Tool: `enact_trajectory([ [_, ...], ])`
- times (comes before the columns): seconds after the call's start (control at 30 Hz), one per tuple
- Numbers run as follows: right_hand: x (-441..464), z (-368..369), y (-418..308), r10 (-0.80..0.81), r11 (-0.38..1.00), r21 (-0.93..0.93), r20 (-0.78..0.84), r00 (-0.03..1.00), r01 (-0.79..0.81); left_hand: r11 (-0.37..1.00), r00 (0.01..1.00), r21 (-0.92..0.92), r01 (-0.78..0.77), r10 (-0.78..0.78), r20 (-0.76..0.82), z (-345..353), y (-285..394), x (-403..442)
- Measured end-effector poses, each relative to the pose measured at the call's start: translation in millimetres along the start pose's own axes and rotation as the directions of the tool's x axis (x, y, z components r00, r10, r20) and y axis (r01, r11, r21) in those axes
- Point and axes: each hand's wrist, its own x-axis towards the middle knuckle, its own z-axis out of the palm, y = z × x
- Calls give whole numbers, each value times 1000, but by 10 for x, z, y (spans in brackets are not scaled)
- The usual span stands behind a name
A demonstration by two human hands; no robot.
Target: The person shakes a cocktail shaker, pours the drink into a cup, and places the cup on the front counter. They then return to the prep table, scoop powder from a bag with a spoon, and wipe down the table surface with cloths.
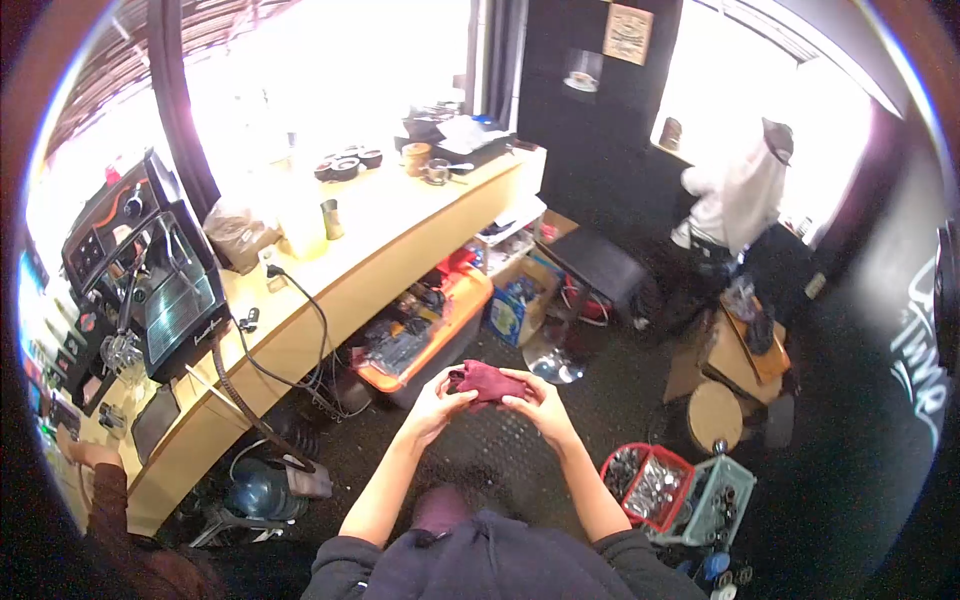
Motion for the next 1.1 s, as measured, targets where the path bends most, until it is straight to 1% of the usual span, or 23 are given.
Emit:
enact_trajectory([
  [0.07, 476, 64, 125, -20, 1000, 17, 55, 998, 20, 999, 998, 32, -26, 28, -56, -277, 207, 211],
  [0.1, 669, 164, 27, -21, 999, -49, 48, 999, 24, 998, 997, 65, -24, 28, -74, -416, 335, 341],
  [0.13, 902, 203, 98, -25, 999, -43, 63, 998, 28, 997, 996, 72, -33, 39, -84, -554, 461, 460],
  [0.2, 1404, 279, 228, -97, 994, -51, 80, 992, 101, 987, 993, 155, 28, -9, -121, -796, 792, 709],
  [0.23, 1665, 318, 278, -99, 994, -44, 84, 992, 103, 992, 993, 116, -56, 67, -93, -985, 836, 888],
  [0.3, 2136, 439, 344, -50, 998, 52, 82, 995, 46, 984, 987, 152, -96, 114, -113, -1271, 1058, 1191],
  [0.33, 2361, 529, 323, -127, 989, 80, 88, 988, 121, 972, 979, 186, -142, 166, -119, -1386, 1190, 1329],
  [0.37, 2594, 578, 359, -166, 983, 100, 94, 982, 157, 981, 979, 163, -103, 129, -159, -1497, 1322, 1447],
  [0.4, 2821, 620, 369, -206, 974, 119, 99, 974, 194, 975, 974, 142, -168, 186, -128, -1591, 1439, 1594],
  [0.47, 3238, 685, 415, -177, 977, 129, 63, 982, 168, 992, 965, 22, -127, 129, -230, -1780, 1622, 1854],
  [0.53, 3633, 686, 454, -144, 981, 139, 35, 989, 138, 991, 966, -13, -134, 128, -223, -1974, 1744, 2159],
  [0.6, 4100, 654, 496, -186, 978, 108, 69, 980, 178, 972, 939, 34, -233, 234, -253, -2126, 1848, 2506],
  [0.67, 4569, 621, 527, -270, 960, 78, 14, 963, 268, 972, 930, 24, -236, 233, -283, -2214, 1973, 2880],
  [0.73, 5061, 579, 471, -379, 925, 24, 11, 925, 379, 922, 875, 17, -386, 372, -310, -2287, 2050, 3245],
  [0.77, 5255, 559, 420, -340, 935, 122, 38, 940, 333, 905, 853, 65, -420, 418, -312, -2322, 2096, 3424],
  [0.8, 5491, 503, 378, -342, 934, 127, 52, 938, 334, 900, 845, 70, -430, 429, -318, -2379, 2131, 3605],
  [0.87, 5865, 308, 474, -336, 871, -293, 229, 914, 394, 893, 800, 262, -365, 445, -402, -2581, 2049, 3902],
  [0.9, 6023, 235, 523, -426, 660, -539, 306, 852, 523, 874, 799, 389, -292, 446, -403, -2808, 1923, 4068],
  [0.93, 6129, 179, 576, -325, 567, -673, 348, 880, 475, 876, 802, 428, -221, 413, -431, -2979, 1813, 4185],
  [0.97, 6220, 115, 680, -211, 625, -670, 348, 913, 400, 749, 766, 658, -81, 469, -439, -3051, 1760, 4211],
  [1.0, 6282, 69, 769, -94, 672, -669, 347, 933, 317, 560, 736, 824, 80, 524, -428, -3098, 1731, 4238],
  [1.03, 6280, 84, 758, -93, 673, -666, 353, 931, 320, 561, 732, 824, 83, 527, -432, -3021, 1797, 4223],
  [1.1, 6208, 125, 731, -354, 511, -739, 285, 891, 440, 65, 717, 990, 121, 684, -133, -2861, 1901, 4160],
])
